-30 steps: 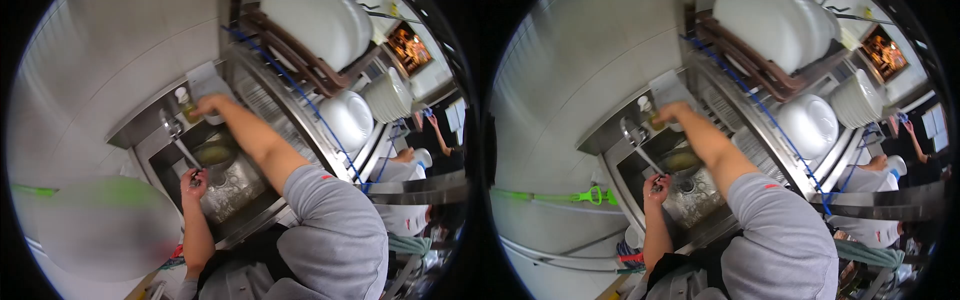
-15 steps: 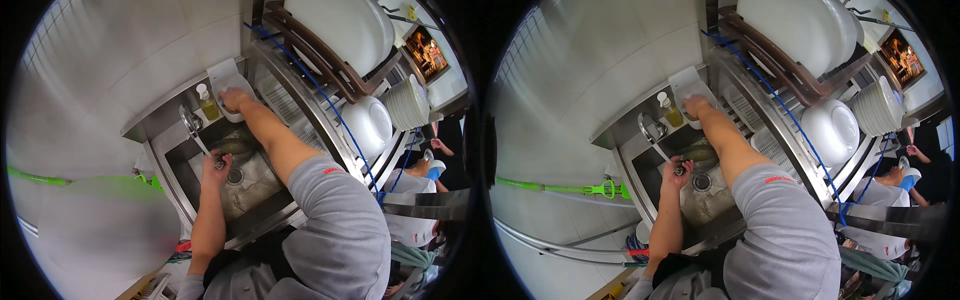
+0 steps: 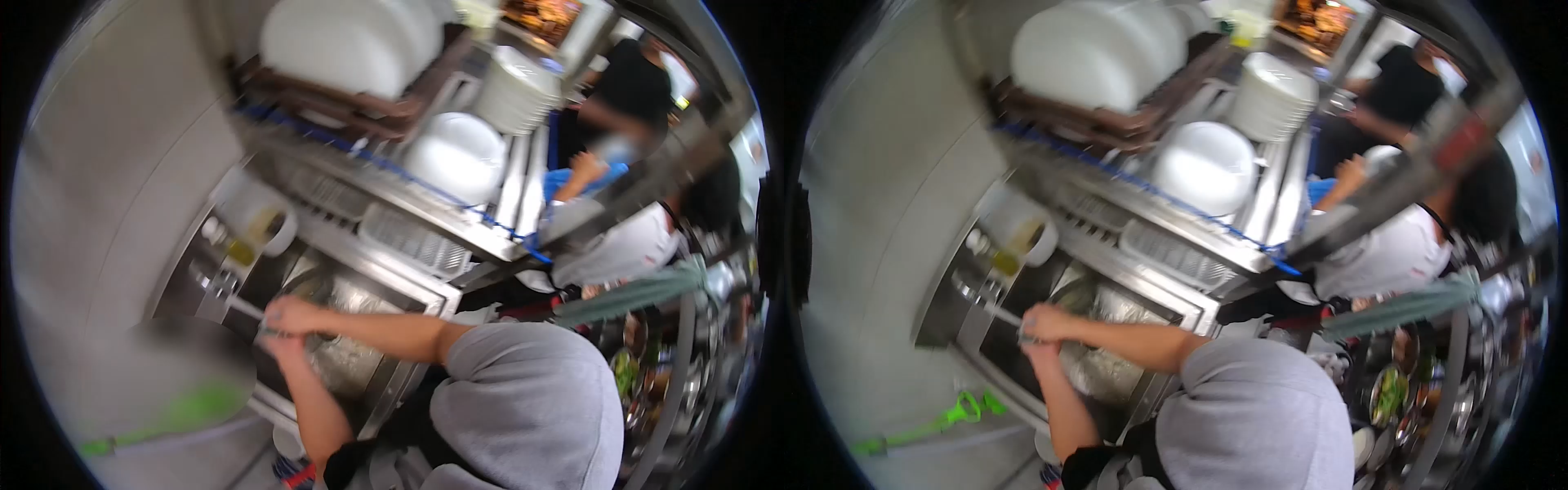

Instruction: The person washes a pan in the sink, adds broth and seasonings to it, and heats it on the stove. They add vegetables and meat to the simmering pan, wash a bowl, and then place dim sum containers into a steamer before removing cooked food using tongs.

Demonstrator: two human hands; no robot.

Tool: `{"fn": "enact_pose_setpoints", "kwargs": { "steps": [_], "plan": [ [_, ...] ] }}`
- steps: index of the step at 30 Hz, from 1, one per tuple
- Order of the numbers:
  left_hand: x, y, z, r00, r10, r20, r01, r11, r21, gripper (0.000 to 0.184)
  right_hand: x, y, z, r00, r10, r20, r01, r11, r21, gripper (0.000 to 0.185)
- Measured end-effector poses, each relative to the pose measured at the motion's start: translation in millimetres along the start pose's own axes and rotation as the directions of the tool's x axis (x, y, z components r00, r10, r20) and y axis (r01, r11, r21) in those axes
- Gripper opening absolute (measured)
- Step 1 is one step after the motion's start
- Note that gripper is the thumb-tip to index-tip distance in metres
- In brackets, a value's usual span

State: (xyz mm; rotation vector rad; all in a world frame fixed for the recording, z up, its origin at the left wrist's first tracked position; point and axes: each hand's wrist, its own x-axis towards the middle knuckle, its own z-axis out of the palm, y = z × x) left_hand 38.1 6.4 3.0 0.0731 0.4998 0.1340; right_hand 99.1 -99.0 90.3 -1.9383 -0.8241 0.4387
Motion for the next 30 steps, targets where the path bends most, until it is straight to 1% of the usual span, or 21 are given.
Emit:
{"fn": "enact_pose_setpoints", "kwargs": {
  "steps": [1, 3, 4, 6, 7, 8, 9, 10, 11, 12, 14, 16, 17, 20, 22, 23, 25, 26, 27, 29, 30],
  "plan": [
    [-0.9, 4.7, -2.8, 0.999, -0.044, -0.027, 0.043, 0.998, -0.038, 0.056, -0.9, -4.0, -3.9, 0.992, 0.096, 0.083, -0.094, 0.995, -0.022, 0.035],
    [-36.1, -21.1, 43.4, 0.979, -0.049, -0.199, 0.07, 0.992, 0.103, 0.055, -1.0, -2.4, -18.2, 0.915, 0.32, 0.246, -0.331, 0.944, 0.003, 0.034],
    [-46.5, -30.6, 54.3, 0.967, -0.048, -0.25, 0.088, 0.985, 0.152, 0.055, 1.2, 1.7, -14.1, 0.918, 0.33, 0.221, -0.338, 0.941, -0.005, 0.034],
    [-27.9, -20.2, 20.5, 0.955, 0.008, -0.297, -0.086, 0.964, -0.251, 0.056, 13.3, 5.4, 11.7, 0.934, 0.206, 0.292, -0.142, 0.964, -0.226, 0.035],
    [-8.4, -16.4, -13.9, 0.957, 0.002, -0.289, -0.076, 0.966, -0.246, 0.056, 13.3, 13.6, 25.6, 0.937, 0.207, 0.279, -0.145, 0.963, -0.228, 0.035],
    [17.6, -16.7, -56.4, 0.935, 0.148, 0.323, -0.023, 0.932, -0.361, 0.057, 10.7, 28.2, 39.7, 0.958, 0.14, 0.251, -0.081, 0.97, -0.231, 0.036],
    [-19.0, -27.6, -8.0, 0.981, 0.188, -0.047, -0.193, 0.92, -0.341, 0.057, 9.8, 44.6, 54.9, 0.971, 0.073, 0.228, -0.018, 0.972, -0.233, 0.036],
    [-61.7, -41.1, 51.5, 0.889, 0.203, -0.41, -0.311, 0.926, -0.216, 0.057, 10.1, 52.4, 60.7, 0.979, 0.001, 0.204, 0.049, 0.97, -0.238, 0.037],
    [-69.1, -44.7, 61.7, 0.891, 0.203, -0.405, -0.311, 0.924, -0.221, 0.057, 5.9, 42.2, 49.4, 0.979, -0.003, 0.204, 0.054, 0.968, -0.243, 0.037],
    [-74.1, -46.7, 67.0, 0.881, 0.161, -0.445, -0.222, 0.971, -0.088, 0.058, -4.4, 23.5, 30.6, 0.967, 0.207, 0.149, -0.177, 0.965, -0.192, 0.036],
    [-71.7, -38.0, 59.3, 0.865, 0.131, -0.485, -0.126, 0.991, 0.043, 0.058, -15.5, -7.9, 26.7, 0.908, 0.405, 0.105, -0.392, 0.911, -0.128, 0.034],
    [-54.0, -19.4, 21.3, 0.971, 0.169, -0.168, -0.129, 0.966, 0.226, 0.061, -27.7, -20.9, 47.7, 0.803, 0.553, -0.222, -0.545, 0.832, 0.102, 0.032],
    [-48.8, -12.8, 9.3, 0.971, 0.164, -0.175, -0.123, 0.967, 0.224, 0.061, -31.3, -19.3, 48.3, 0.799, 0.56, -0.22, -0.552, 0.828, 0.101, 0.032],
    [-41.3, -10.1, -1.5, 0.998, 0.002, -0.06, 0.021, 0.925, 0.38, 0.067, -30.2, -2.6, 45.0, 0.62, 0.779, -0.098, -0.685, 0.597, 0.418, 0.034],
    [-44.6, -30.5, 12.2, 0.931, 0.258, -0.259, -0.085, 0.842, 0.533, 0.067, -25.1, 5.4, 44.3, 0.497, 0.867, 0.033, -0.706, 0.382, 0.596, 0.035],
    [-49.4, -35.0, 18.6, 0.93, 0.258, -0.26, -0.084, 0.84, 0.536, 0.067, -25.4, 7.9, 46.8, 0.496, 0.868, 0.035, -0.705, 0.38, 0.599, 0.035],
    [-60.3, -38.3, 30.8, 0.953, 0.254, 0.163, -0.301, 0.757, 0.579, 0.059, -27.6, 19.3, 62.5, 0.333, 0.93, 0.157, -0.278, -0.062, 0.959, 0.039],
    [-36.6, -20.3, 6.5, 0.872, 0.355, 0.336, -0.451, 0.319, 0.834, 0.063, -26.9, 25.0, 77.8, 0.381, 0.915, 0.13, -0.269, -0.025, 0.963, 0.043],
    [-28.4, -9.0, 12.4, 0.874, 0.358, 0.33, -0.448, 0.329, 0.831, 0.063, -21.0, 11.8, 68.4, 0.376, 0.918, 0.127, -0.276, -0.02, 0.961, 0.043],
    [-36.4, 4.0, 34.2, 0.807, 0.307, 0.505, -0.549, 0.072, 0.833, 0.066, -16.0, -37.1, 44.0, 0.375, 0.904, 0.204, -0.197, -0.138, 0.971, 0.039],
    [-39.6, 1.3, 44.3, 0.815, 0.285, 0.504, -0.543, 0.07, 0.837, 0.066, -6.2, -43.2, 42.0, 0.406, 0.891, 0.2, -0.189, -0.132, 0.973, 0.038]
  ]
}}
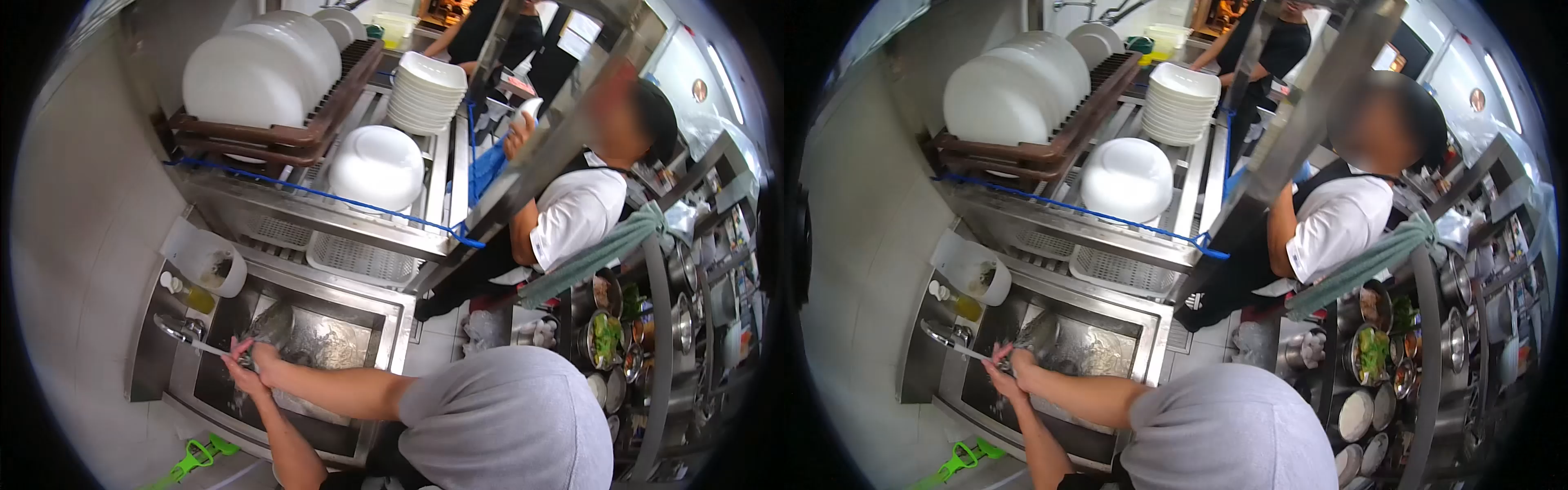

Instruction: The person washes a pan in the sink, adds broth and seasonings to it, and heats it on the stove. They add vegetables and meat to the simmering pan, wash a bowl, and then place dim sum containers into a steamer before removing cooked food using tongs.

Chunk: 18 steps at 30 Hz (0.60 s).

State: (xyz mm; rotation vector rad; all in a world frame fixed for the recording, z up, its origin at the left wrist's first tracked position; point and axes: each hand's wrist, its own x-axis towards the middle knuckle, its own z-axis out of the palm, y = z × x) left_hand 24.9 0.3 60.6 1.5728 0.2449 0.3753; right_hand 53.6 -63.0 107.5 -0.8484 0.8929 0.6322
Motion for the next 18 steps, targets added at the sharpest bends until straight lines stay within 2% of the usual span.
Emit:
{"fn": "enact_pose_setpoints", "kwargs": {
  "steps": [2, 3, 5, 6, 7, 8, 9, 10, 11, 13, 15, 16, 17, 18],
  "plan": [
    [10.5, 14.2, 6.6, 0.979, 0.184, -0.091, -0.201, 0.949, -0.244, 0.051, 18.4, -2.3, 25.5, 0.994, -0.065, 0.092, 0.078, 0.987, -0.137, 0.037],
    [16.7, 11.4, 2.0, 0.98, 0.183, -0.081, -0.197, 0.95, -0.242, 0.051, 31.6, 3.4, 32.6, 0.985, -0.105, 0.134, 0.133, 0.965, -0.226, 0.037],
    [28.0, 0.2, -11.5, 0.982, -0.027, -0.186, 0.028, 1.0, 0.0, 0.032, 44.8, 8.2, 39.5, 0.959, -0.18, 0.217, 0.249, 0.901, -0.355, 0.036],
    [32.9, 12.9, -4.7, 0.92, -0.111, -0.375, 0.117, 0.993, -0.007, 0.026, 41.1, 4.0, 37.4, 0.943, -0.224, 0.246, 0.31, 0.86, -0.406, 0.036],
    [37.1, 7.5, -5.9, 0.924, -0.116, -0.364, 0.122, 0.993, -0.008, 0.026, 37.4, -0.6, 35.7, 0.925, -0.265, 0.274, 0.364, 0.826, -0.431, 0.036],
    [46.4, -0.3, -12.6, 0.917, -0.121, -0.38, 0.102, 0.992, -0.07, 0.028, 35.1, -6.7, 31.6, 0.94, -0.267, 0.213, 0.342, 0.749, -0.567, 0.035],
    [50.0, 6.0, -10.1, 0.908, -0.127, -0.399, 0.079, 0.988, -0.136, 0.031, 48.4, -9.4, 26.3, 0.94, -0.27, 0.208, 0.341, 0.75, -0.566, 0.035],
    [49.8, 11.6, -7.1, 0.907, -0.111, -0.406, 0.183, 0.973, 0.142, 0.032, 61.8, -13.1, 18.3, 0.917, -0.308, 0.252, 0.397, 0.661, -0.636, 0.035],
    [44.7, 17.6, 2.9, 0.909, -0.109, -0.401, 0.181, 0.973, 0.146, 0.032, 50.9, -24.8, 15.8, 0.89, -0.342, 0.302, 0.451, 0.563, -0.693, 0.036],
    [36.2, 23.3, 17.9, 0.903, -0.049, -0.426, 0.147, 0.968, 0.201, 0.035, 35.4, -33.5, -7.5, 0.901, -0.316, 0.298, 0.431, 0.573, -0.697, 0.041],
    [39.7, -1.3, 13.4, 0.907, -0.023, -0.421, 0.112, 0.976, 0.186, 0.034, 35.5, -33.8, -25.9, 0.976, -0.119, 0.18, 0.196, 0.836, -0.513, 0.044],
    [37.5, -9.3, 11.8, 0.938, -0.005, -0.347, 0.076, 0.979, 0.19, 0.033, 39.0, -30.2, -35.7, 0.975, -0.123, 0.183, 0.202, 0.833, -0.515, 0.044],
    [36.0, -17.3, 9.7, 0.963, 0.016, -0.269, 0.037, 0.981, 0.192, 0.032, 41.1, -24.0, -43.7, 0.983, -0.064, 0.17, 0.137, 0.878, -0.459, 0.04],
    [41.0, -48.6, 1.0, 0.981, -0.054, -0.188, 0.045, 0.998, -0.053, 0.03, 40.4, -20.8, -48.4, 0.987, -0.006, 0.164, 0.072, 0.914, -0.4, 0.036]
  ]
}}
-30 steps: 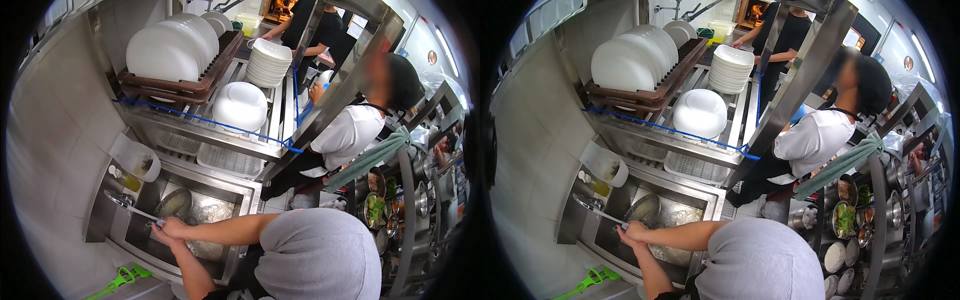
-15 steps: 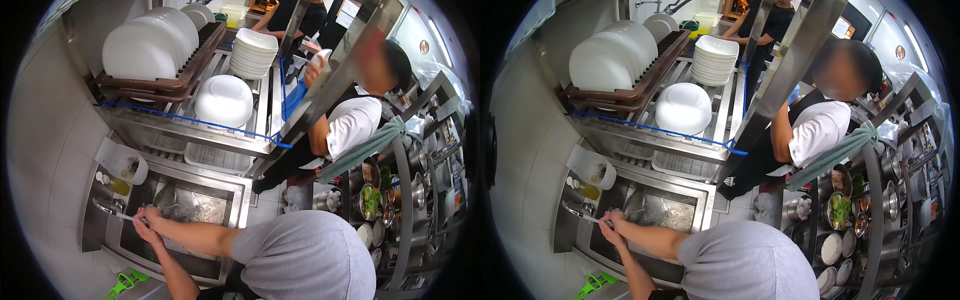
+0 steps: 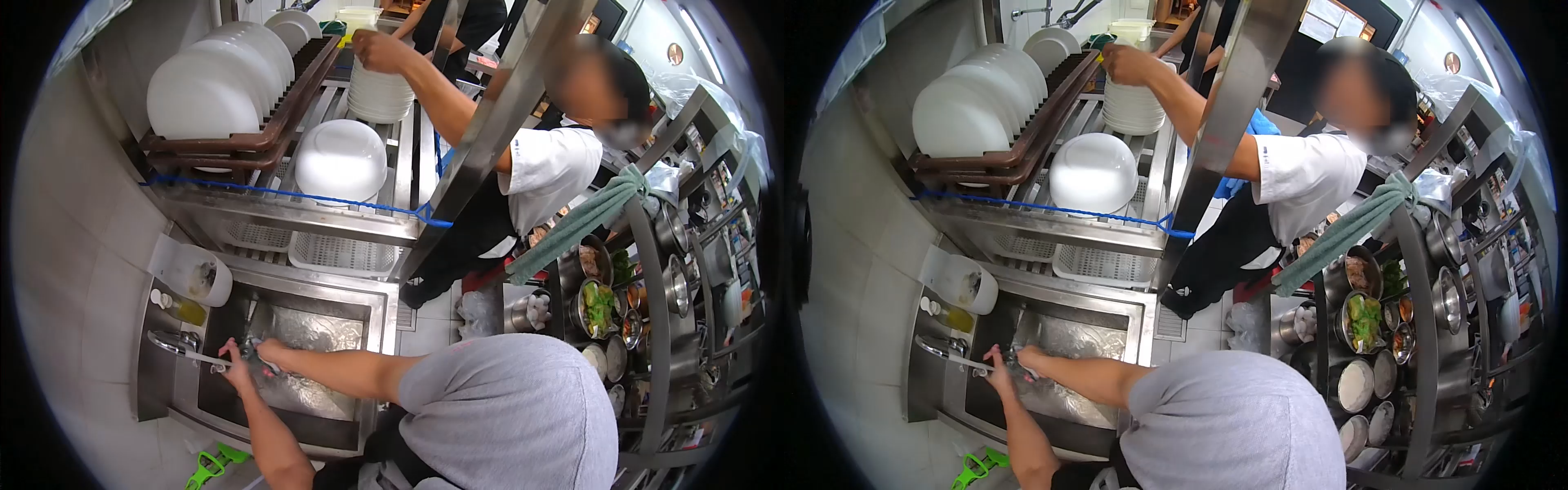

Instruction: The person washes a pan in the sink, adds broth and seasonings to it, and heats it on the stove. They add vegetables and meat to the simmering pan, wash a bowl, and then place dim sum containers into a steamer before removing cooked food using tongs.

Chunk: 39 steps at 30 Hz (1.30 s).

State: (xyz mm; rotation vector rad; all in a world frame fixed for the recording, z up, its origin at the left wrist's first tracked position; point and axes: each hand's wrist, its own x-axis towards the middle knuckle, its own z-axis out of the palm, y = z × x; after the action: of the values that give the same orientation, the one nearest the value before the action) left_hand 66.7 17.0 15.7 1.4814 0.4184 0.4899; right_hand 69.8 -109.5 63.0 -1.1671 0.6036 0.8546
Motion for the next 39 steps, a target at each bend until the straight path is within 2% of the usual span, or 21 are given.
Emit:
{"fn": "enact_pose_setpoints", "kwargs": {
  "steps": [3, 4, 7, 8, 9, 11, 13, 15, 17, 20, 22, 23, 25, 26, 28, 29, 31, 32, 36, 38, 39],
  "plan": [
    [-0.3, 30.6, 0.6, 0.994, 0.046, -0.099, -0.025, 0.979, 0.2, 0.031, -16.0, 3.2, -9.9, 1.0, 0.0, 0.0, 0.0, 0.992, 0.126, 0.04],
    [-9.0, 51.4, 11.7, 0.959, 0.043, -0.279, -0.001, 0.989, 0.148, 0.032, -11.8, 3.2, -12.0, 1.0, -0.002, 0.001, 0.002, 0.993, 0.121, 0.04],
    [-36.5, 83.5, 28.9, 0.896, 0.063, -0.44, 0.083, 0.949, 0.305, 0.031, -5.8, 13.5, -24.2, 0.999, -0.032, 0.017, 0.03, 0.993, 0.117, 0.04],
    [-38.9, 64.3, 21.7, 0.947, 0.092, -0.306, 0.006, 0.953, 0.304, 0.029, -5.2, 13.5, -25.0, 0.999, -0.035, 0.034, 0.031, 0.991, 0.127, 0.041],
    [-39.5, 30.5, 14.0, 0.946, 0.091, -0.311, 0.007, 0.954, 0.3, 0.029, -8.3, 11.3, -26.9, 0.998, -0.039, 0.05, 0.032, 0.99, 0.134, 0.041],
    [-26.8, -37.6, -0.9, 0.976, 0.219, -0.016, -0.21, 0.953, 0.217, 0.031, -19.0, 4.2, -29.0, 0.998, -0.035, 0.055, 0.029, 0.992, 0.119, 0.042],
    [-22.4, -17.9, 3.2, 0.97, 0.232, -0.071, -0.21, 0.951, 0.229, 0.031, -26.1, 0.4, -34.9, 0.998, -0.035, 0.057, 0.028, 0.993, 0.114, 0.043],
    [-38.2, 83.6, 22.9, 0.911, -0.078, -0.405, 0.213, 0.93, 0.3, 0.03, -24.7, 1.9, -40.2, 0.996, -0.042, 0.073, 0.031, 0.987, 0.158, 0.044],
    [-34.6, 73.0, 17.5, 0.915, 0.018, -0.402, 0.137, 0.926, 0.352, 0.031, -21.5, 8.9, -45.8, 0.995, -0.039, 0.092, 0.023, 0.985, 0.169, 0.044],
    [-10.3, 20.7, 0.7, 0.942, -0.094, -0.324, 0.165, 0.965, 0.202, 0.046, -30.6, 7.4, -43.7, 0.993, -0.029, 0.111, 0.011, 0.987, 0.158, 0.044],
    [5.6, -17.3, -13.8, 0.969, -0.112, -0.222, 0.066, 0.977, -0.202, 0.038, -42.8, 7.9, -44.3, 0.995, -0.013, 0.101, -0.002, 0.99, 0.143, 0.043],
    [4.7, -17.0, -17.4, 0.97, -0.107, -0.22, 0.062, 0.978, -0.2, 0.038, -47.2, 8.4, -44.7, 0.996, -0.013, 0.087, 0.002, 0.992, 0.127, 0.043],
    [1.8, -0.5, -17.9, 0.973, -0.231, 0.031, 0.232, 0.972, -0.044, 0.033, -43.9, 12.4, -45.9, 0.997, -0.019, 0.078, 0.01, 0.993, 0.114, 0.043],
    [-2.6, 13.8, -16.4, 0.974, -0.224, 0.033, 0.225, 0.973, -0.041, 0.033, -37.7, 16.7, -48.9, 0.993, -0.026, 0.118, 0.011, 0.991, 0.134, 0.043],
    [-33.8, 102.7, 8.2, 0.898, -0.439, 0.037, 0.434, 0.866, -0.247, 0.025, -32.3, 18.3, -48.5, 0.986, -0.041, 0.16, 0.015, 0.987, 0.16, 0.043],
    [-31.6, 100.0, 7.2, 0.898, -0.438, 0.04, 0.434, 0.868, -0.243, 0.025, -34.1, 17.2, -50.1, 0.991, -0.045, 0.128, 0.029, 0.992, 0.121, 0.042],
    [-27.1, 81.6, 3.6, 0.955, -0.291, -0.056, 0.28, 0.949, -0.146, 0.029, -38.3, 21.5, -53.4, 0.995, -0.038, 0.092, 0.031, 0.996, 0.084, 0.042],
    [-22.0, 69.0, 5.4, 0.961, -0.216, -0.171, 0.223, 0.975, 0.023, 0.027, -40.4, 23.5, -55.6, 0.996, -0.047, 0.075, 0.04, 0.995, 0.089, 0.042],
    [0.7, 51.2, 0.2, 0.895, -0.165, -0.415, 0.184, 0.983, 0.006, 0.023, -52.6, 17.1, -57.3, 0.995, -0.059, 0.081, 0.05, 0.993, 0.106, 0.044],
    [36.4, 28.0, -20.8, 0.843, -0.43, -0.325, 0.345, 0.894, -0.287, 0.029, -53.6, 15.4, -59.1, 0.997, -0.03, 0.078, 0.022, 0.995, 0.093, 0.044],
    [37.0, 31.9, -19.9, 0.84, -0.431, -0.33, 0.345, 0.893, -0.29, 0.029, -53.7, 15.4, -59.3, 0.997, -0.001, 0.073, -0.005, 0.996, 0.086, 0.045]
  ]
}}
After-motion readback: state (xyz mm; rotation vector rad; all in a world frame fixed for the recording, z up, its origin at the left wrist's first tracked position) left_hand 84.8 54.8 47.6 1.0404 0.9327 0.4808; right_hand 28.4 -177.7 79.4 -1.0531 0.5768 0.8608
